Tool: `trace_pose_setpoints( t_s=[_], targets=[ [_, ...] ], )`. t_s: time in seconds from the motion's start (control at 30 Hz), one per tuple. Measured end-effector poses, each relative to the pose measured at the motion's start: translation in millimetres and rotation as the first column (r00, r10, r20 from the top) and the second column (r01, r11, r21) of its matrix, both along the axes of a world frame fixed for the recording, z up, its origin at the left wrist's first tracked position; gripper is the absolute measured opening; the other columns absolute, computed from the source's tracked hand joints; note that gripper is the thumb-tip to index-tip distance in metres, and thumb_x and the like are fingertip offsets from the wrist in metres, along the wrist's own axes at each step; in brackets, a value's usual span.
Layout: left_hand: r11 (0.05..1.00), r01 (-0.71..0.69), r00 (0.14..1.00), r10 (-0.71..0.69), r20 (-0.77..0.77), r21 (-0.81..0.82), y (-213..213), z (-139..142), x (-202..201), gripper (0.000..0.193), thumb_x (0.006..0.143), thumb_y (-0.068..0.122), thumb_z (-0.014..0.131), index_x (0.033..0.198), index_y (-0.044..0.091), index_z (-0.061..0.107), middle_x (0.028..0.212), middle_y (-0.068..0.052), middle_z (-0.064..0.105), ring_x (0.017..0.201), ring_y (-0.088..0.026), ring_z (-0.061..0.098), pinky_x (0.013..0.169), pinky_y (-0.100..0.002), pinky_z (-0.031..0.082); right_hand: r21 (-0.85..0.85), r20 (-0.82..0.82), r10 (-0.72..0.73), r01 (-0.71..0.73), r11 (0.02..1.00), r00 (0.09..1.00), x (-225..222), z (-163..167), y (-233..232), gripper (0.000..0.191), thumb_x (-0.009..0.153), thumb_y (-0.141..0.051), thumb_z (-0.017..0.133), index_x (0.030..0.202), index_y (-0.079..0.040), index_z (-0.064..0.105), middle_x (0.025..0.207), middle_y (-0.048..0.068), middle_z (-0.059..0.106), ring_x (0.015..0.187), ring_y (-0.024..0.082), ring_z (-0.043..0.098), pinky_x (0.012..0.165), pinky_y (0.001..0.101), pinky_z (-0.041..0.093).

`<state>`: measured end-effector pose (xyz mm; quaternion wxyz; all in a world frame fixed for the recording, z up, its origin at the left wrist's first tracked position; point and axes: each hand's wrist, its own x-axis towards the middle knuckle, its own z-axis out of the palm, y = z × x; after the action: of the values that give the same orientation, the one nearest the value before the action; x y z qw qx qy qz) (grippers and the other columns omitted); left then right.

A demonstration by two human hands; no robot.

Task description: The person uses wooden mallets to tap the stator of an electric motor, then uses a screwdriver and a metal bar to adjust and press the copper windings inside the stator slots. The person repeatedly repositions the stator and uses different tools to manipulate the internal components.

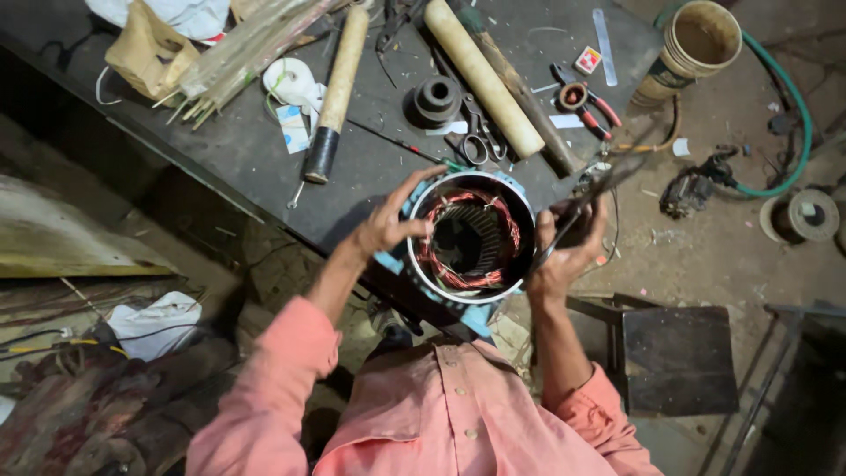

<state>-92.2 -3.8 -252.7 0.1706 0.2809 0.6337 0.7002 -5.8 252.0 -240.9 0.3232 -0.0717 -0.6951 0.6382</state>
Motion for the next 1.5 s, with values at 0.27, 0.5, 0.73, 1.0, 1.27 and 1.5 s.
trace_pose_setpoints(
  t_s=[0.27, 0.5, 0.73, 1.0, 1.27, 1.5],
  targets=[
    [0.609, -0.792, 0.609, 0.793, 0.007, -0.026, 59.0, 10.7, 130.9, 0.086, 0.083, 0.031, 0.071, 0.156, 0.000, 0.038, 0.149, -0.022, 0.049, 0.136, -0.033, 0.052, 0.119, -0.043, 0.039, 0.012, 0.175, 0.551, -0.561, 0.828, 0.816, -101.9, 10.5, 22.2, 0.085, 0.089, -0.034, 0.085, 0.155, 0.002, 0.046, 0.103, 0.001, 0.061, 0.095, 0.010, 0.058, 0.084, 0.0255, 0.048],
    [0.331, -0.939, 0.330, 0.797, -0.506, -0.091, 56.3, 61.8, 142.2, 0.065, 0.096, 0.029, 0.071, 0.147, -0.003, 0.045, 0.149, -0.027, 0.042, 0.139, -0.045, 0.041, 0.119, -0.052, 0.030, 0.200, 0.115, 0.439, -0.454, 0.868, 0.891, -97.3, 25.1, 23.9, 0.081, 0.091, -0.032, 0.088, 0.154, 0.001, 0.049, 0.094, -0.001, 0.061, 0.085, 0.009, 0.059, 0.076, 0.0240, 0.049],
    [0.782, -0.415, 0.847, 0.146, -0.510, -0.465, 50.6, 85.7, 92.3, 0.016, 0.094, 0.017, 0.067, 0.103, 0.006, 0.075, 0.100, -0.013, 0.074, 0.098, -0.032, 0.071, 0.086, -0.043, 0.055, 0.364, 0.294, 0.434, -0.520, 0.773, 0.851, -48.0, 81.9, 80.7, 0.082, 0.086, -0.029, 0.090, 0.154, -0.002, 0.054, 0.090, -0.002, 0.063, 0.078, 0.007, 0.057, 0.068, 0.0243, 0.046],
    [0.766, -0.015, 0.900, -0.269, -0.342, -0.643, 64.9, 70.3, 47.9, 0.016, 0.082, 0.018, 0.068, 0.091, 0.010, 0.078, 0.084, -0.017, 0.075, 0.083, -0.038, 0.072, 0.075, -0.049, 0.055, 0.670, 0.622, 0.224, -0.658, 0.344, 0.750, 3.1, 138.1, 117.8, 0.080, 0.066, -0.033, 0.091, 0.139, -0.013, 0.066, 0.070, 0.012, 0.059, 0.058, 0.020, 0.054, 0.059, 0.0347, 0.050],
    [0.733, 0.073, 0.856, -0.393, -0.334, -0.677, 63.8, 67.4, 31.8, 0.015, 0.085, 0.016, 0.068, 0.095, 0.008, 0.076, 0.083, -0.019, 0.073, 0.081, -0.039, 0.072, 0.075, -0.049, 0.055, 0.608, 0.749, 0.257, -0.787, 0.100, 0.611, 13.1, 166.4, 124.7, 0.061, 0.070, -0.036, 0.085, 0.125, -0.017, 0.069, 0.093, 0.015, 0.075, 0.070, 0.036, 0.071, 0.057, 0.0444, 0.055],
    [0.744, 0.055, 0.827, -0.408, -0.387, -0.666, 66.8, 66.1, 27.3, 0.016, 0.085, 0.022, 0.075, 0.091, 0.007, 0.075, 0.079, -0.019, 0.072, 0.080, -0.040, 0.070, 0.070, -0.051, 0.053, 0.404, 0.894, -0.109, -0.888, -0.221, 0.434, -2.8, 194.8, 113.3, 0.080, 0.075, -0.041, 0.078, 0.152, -0.034, 0.055, 0.099, 0.008, 0.074, 0.076, 0.036, 0.070, 0.064, 0.0461, 0.056]
  ],
)
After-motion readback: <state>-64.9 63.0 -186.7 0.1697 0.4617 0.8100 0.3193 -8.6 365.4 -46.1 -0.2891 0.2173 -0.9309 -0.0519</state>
